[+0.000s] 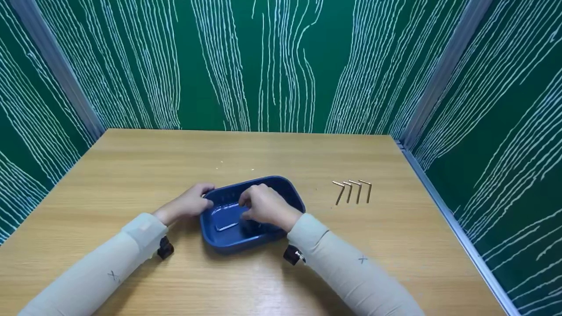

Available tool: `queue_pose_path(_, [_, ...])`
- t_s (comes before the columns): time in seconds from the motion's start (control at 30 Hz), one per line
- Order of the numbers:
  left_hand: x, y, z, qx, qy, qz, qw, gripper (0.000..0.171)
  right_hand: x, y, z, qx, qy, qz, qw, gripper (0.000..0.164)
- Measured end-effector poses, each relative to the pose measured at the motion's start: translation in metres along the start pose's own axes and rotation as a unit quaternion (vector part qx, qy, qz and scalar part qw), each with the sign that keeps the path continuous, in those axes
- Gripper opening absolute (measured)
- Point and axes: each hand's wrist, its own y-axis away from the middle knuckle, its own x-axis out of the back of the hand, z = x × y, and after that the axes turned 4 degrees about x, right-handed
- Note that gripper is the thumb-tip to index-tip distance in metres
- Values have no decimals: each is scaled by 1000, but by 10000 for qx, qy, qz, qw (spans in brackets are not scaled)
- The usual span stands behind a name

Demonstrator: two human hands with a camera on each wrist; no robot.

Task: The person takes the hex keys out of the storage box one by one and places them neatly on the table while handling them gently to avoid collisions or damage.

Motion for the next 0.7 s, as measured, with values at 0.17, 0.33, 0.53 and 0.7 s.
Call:
queue_pose_path(0.17, [0, -1, -2, -86, 144, -86, 9998, 25, -6, -4, -4, 233, 104, -83, 9996, 24])
queue_pose_path(0.33, [1, -1, -3, -144, 166, -55, 9997, 20, -12, -7, -7, 266, 222, -183, 9992, 24])
queue_pose_path(0.53, [2, 0, -2, -146, 192, -45, 9997, 19, -20, -10, -11, 309, 316, -369, 9983, 23])
queue_pose_path(0.7, [2, 1, -1, -90, 188, -91, 9997, 18, -26, -13, -12, 398, 309, -496, 9975, 24])
